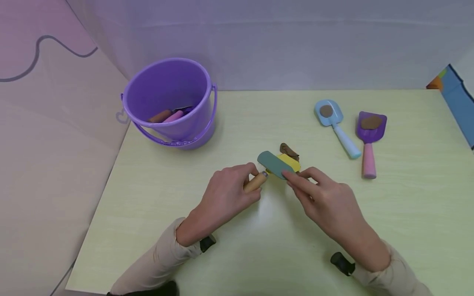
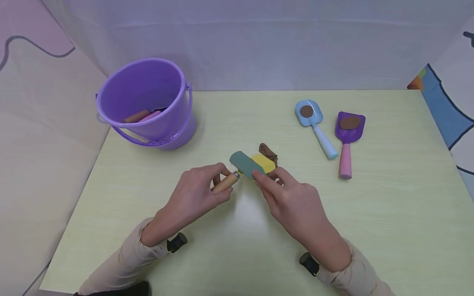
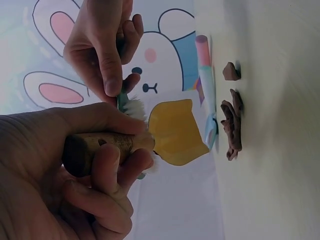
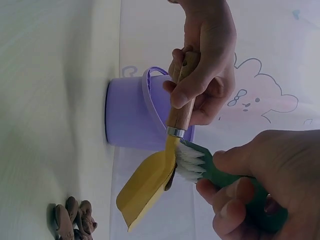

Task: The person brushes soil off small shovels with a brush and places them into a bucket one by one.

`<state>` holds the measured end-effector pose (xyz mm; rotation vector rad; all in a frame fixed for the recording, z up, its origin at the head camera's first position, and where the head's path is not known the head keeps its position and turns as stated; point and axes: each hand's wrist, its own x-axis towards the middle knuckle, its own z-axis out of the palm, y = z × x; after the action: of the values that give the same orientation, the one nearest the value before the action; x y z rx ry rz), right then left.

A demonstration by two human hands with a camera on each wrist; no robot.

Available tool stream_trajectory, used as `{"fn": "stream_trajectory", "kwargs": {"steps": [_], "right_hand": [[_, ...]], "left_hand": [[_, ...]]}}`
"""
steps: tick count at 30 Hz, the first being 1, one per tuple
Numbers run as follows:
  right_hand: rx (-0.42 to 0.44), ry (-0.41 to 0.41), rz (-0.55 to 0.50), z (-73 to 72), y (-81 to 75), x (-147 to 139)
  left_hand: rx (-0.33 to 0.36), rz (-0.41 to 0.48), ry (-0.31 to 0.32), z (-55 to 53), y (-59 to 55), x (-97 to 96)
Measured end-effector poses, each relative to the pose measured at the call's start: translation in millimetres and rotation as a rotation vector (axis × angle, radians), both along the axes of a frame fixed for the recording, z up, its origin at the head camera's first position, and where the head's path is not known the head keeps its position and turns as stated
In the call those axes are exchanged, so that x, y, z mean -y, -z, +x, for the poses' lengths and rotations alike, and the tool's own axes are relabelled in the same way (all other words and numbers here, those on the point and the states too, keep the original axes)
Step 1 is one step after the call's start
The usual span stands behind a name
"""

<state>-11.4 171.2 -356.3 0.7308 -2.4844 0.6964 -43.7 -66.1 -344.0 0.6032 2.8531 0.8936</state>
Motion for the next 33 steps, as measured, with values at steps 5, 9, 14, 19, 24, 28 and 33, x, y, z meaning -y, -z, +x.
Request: {"fn": "stream_trajectory", "kwargs": {"steps": [5,9,14,19,24,28,33], "right_hand": [[0.021,0.015,0.000,-0.5,-1.4,-2.0],[0.028,0.032,-0.005,-0.2,-2.5,-3.2],[0.038,0.043,0.000,0.6,-3.3,-4.6],[0.033,0.046,-0.005,0.6,-3.4,-5.5],[0.021,0.049,-0.010,0.0,-3.0,-6.1],[0.025,0.057,-0.009,0.0,-2.8,-6.5],[0.038,0.060,-0.011,0.0,-2.7,-8.0]], "left_hand": [[-0.009,0.009,-0.006,0.0,-0.2,0.4],[-0.011,0.014,-0.008,0.6,-2.0,0.7],[-0.005,0.014,-0.008,1.3,-3.6,1.3],[-0.005,0.005,-0.003,1.2,-4.4,1.8],[-0.002,0.001,-0.004,1.4,-4.9,2.1],[0.012,-0.002,-0.009,2.0,-5.6,2.5],[0.012,-0.008,-0.009,2.7,-6.5,2.5]]}}
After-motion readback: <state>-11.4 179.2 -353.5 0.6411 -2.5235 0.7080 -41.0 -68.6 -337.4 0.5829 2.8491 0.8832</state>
